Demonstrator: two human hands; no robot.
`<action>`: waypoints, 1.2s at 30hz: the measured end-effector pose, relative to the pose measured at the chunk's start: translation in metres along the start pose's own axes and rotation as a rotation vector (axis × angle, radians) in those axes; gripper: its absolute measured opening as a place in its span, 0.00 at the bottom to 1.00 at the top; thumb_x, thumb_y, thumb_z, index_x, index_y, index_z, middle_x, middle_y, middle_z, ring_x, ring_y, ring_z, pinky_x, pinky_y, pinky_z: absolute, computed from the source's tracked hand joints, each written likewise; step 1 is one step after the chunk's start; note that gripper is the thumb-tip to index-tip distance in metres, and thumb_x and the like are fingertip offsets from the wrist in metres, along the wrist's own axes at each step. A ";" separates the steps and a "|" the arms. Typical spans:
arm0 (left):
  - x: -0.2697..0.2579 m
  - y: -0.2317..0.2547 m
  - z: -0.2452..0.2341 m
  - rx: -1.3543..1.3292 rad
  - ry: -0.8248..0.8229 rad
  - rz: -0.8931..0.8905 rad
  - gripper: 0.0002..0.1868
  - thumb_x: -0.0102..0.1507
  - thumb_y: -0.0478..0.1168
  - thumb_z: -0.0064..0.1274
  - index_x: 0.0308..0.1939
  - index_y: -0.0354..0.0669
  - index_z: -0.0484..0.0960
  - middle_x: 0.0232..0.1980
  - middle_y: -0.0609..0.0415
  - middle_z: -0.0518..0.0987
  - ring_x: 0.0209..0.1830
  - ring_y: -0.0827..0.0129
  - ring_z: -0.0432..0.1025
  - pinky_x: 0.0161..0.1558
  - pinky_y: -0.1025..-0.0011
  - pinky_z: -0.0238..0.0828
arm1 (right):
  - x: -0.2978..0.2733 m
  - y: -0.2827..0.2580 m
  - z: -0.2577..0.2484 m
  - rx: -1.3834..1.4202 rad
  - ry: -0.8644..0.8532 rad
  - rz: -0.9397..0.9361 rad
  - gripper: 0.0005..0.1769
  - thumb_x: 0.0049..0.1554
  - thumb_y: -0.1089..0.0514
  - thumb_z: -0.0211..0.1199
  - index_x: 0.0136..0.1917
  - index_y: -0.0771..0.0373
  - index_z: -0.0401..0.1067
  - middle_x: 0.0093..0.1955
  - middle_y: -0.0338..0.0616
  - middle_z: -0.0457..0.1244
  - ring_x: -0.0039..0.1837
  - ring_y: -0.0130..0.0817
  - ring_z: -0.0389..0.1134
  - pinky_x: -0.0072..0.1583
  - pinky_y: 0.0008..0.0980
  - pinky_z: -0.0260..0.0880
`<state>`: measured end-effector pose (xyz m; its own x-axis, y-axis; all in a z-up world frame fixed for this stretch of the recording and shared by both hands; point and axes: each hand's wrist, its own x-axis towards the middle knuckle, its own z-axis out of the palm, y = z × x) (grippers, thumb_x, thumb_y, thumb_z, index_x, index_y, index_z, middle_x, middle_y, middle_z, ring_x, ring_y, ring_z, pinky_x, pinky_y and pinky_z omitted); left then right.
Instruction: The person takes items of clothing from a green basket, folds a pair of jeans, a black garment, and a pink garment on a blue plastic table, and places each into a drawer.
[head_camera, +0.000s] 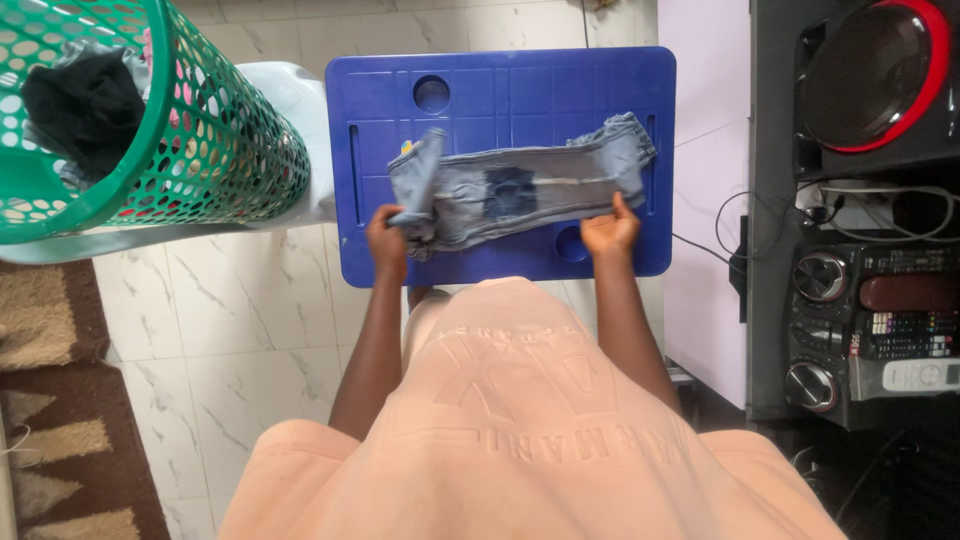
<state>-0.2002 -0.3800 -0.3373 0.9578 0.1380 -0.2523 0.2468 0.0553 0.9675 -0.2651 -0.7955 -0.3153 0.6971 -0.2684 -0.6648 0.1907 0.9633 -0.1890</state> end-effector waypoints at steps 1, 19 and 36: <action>-0.001 -0.004 -0.020 -0.374 0.056 -0.119 0.13 0.66 0.28 0.46 0.52 0.39 0.81 0.42 0.55 0.80 0.37 0.70 0.71 0.37 0.72 0.68 | 0.001 -0.014 0.004 0.028 -0.011 -0.049 0.22 0.64 0.60 0.57 0.70 0.65 0.65 0.73 0.48 0.61 0.76 0.45 0.61 0.78 0.48 0.54; -0.048 0.037 0.027 1.400 -0.065 0.160 0.41 0.55 0.36 0.60 0.73 0.51 0.66 0.77 0.43 0.62 0.76 0.47 0.56 0.69 0.40 0.53 | -0.011 -0.056 -0.046 -0.764 0.399 -0.020 0.22 0.61 0.42 0.59 0.60 0.58 0.66 0.59 0.45 0.63 0.60 0.41 0.64 0.61 0.49 0.61; -0.035 0.045 0.018 1.471 -0.276 0.128 0.41 0.55 0.40 0.61 0.73 0.51 0.65 0.75 0.42 0.64 0.73 0.48 0.61 0.62 0.43 0.62 | -0.091 -0.013 -0.099 -0.900 0.169 0.455 0.28 0.63 0.33 0.52 0.55 0.59 0.70 0.53 0.44 0.65 0.54 0.39 0.68 0.55 0.45 0.65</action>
<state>-0.2199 -0.4000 -0.2849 0.9394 -0.1297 -0.3173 -0.0752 -0.9811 0.1782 -0.3997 -0.7842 -0.3241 0.4540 0.0581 -0.8891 -0.7064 0.6317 -0.3194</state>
